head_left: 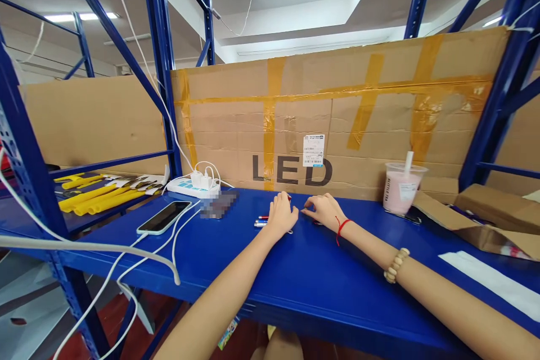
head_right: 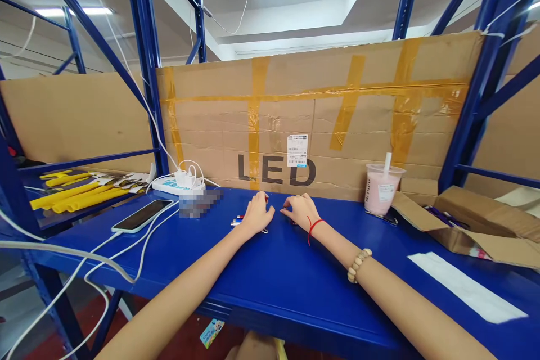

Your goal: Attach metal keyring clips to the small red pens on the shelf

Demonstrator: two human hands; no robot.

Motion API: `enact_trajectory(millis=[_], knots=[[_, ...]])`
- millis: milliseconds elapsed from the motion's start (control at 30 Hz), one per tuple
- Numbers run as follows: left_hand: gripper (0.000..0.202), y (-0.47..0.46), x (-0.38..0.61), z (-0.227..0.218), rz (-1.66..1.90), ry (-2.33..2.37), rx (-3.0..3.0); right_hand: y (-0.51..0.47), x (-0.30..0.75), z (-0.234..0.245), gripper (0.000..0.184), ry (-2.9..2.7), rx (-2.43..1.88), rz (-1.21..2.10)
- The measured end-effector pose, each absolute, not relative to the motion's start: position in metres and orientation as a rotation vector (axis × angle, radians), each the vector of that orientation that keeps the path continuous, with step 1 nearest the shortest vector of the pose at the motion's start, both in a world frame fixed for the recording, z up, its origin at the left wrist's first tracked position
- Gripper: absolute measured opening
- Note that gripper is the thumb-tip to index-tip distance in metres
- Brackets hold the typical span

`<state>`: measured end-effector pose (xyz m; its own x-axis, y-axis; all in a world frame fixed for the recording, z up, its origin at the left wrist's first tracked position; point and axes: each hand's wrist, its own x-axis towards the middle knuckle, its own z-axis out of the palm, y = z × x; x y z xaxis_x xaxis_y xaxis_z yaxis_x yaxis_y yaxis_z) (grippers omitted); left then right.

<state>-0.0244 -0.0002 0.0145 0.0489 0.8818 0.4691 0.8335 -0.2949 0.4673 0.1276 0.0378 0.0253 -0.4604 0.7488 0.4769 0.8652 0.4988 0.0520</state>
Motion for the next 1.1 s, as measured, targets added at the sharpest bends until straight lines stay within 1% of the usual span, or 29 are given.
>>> enact_trajectory(millis=[67,133,300,433,500,667,767,1100], knots=[[0.004,0.001,-0.026,0.014,1.057,1.745,2.348,0.027,0.136,0.027,0.016,-2.252,-1.342,-0.309],[0.003,0.002,-0.028,0.012,1.009,1.622,2.531,0.019,0.141,0.026,0.019,-2.132,-1.285,-0.168],[0.008,0.0,-0.027,0.009,0.893,1.435,2.789,0.008,0.14,0.022,0.032,-1.858,-1.004,0.286],[0.01,-0.002,-0.024,0.007,0.896,1.382,2.81,0.001,0.134,0.02,0.035,-1.809,-0.907,0.527],[0.012,-0.001,-0.023,0.006,0.891,1.383,2.8,-0.002,0.133,0.019,0.034,-1.827,-0.873,0.55],[0.011,0.002,-0.023,0.006,0.897,1.434,2.803,-0.005,0.131,0.021,0.026,-1.87,-0.821,0.42],[0.015,0.001,-0.023,0.007,0.88,1.442,2.832,-0.006,0.132,0.022,0.024,-1.84,-0.831,0.395],[0.011,-0.004,-0.022,0.01,0.871,1.493,2.816,0.001,0.134,0.016,0.023,-1.901,-0.807,0.528]])
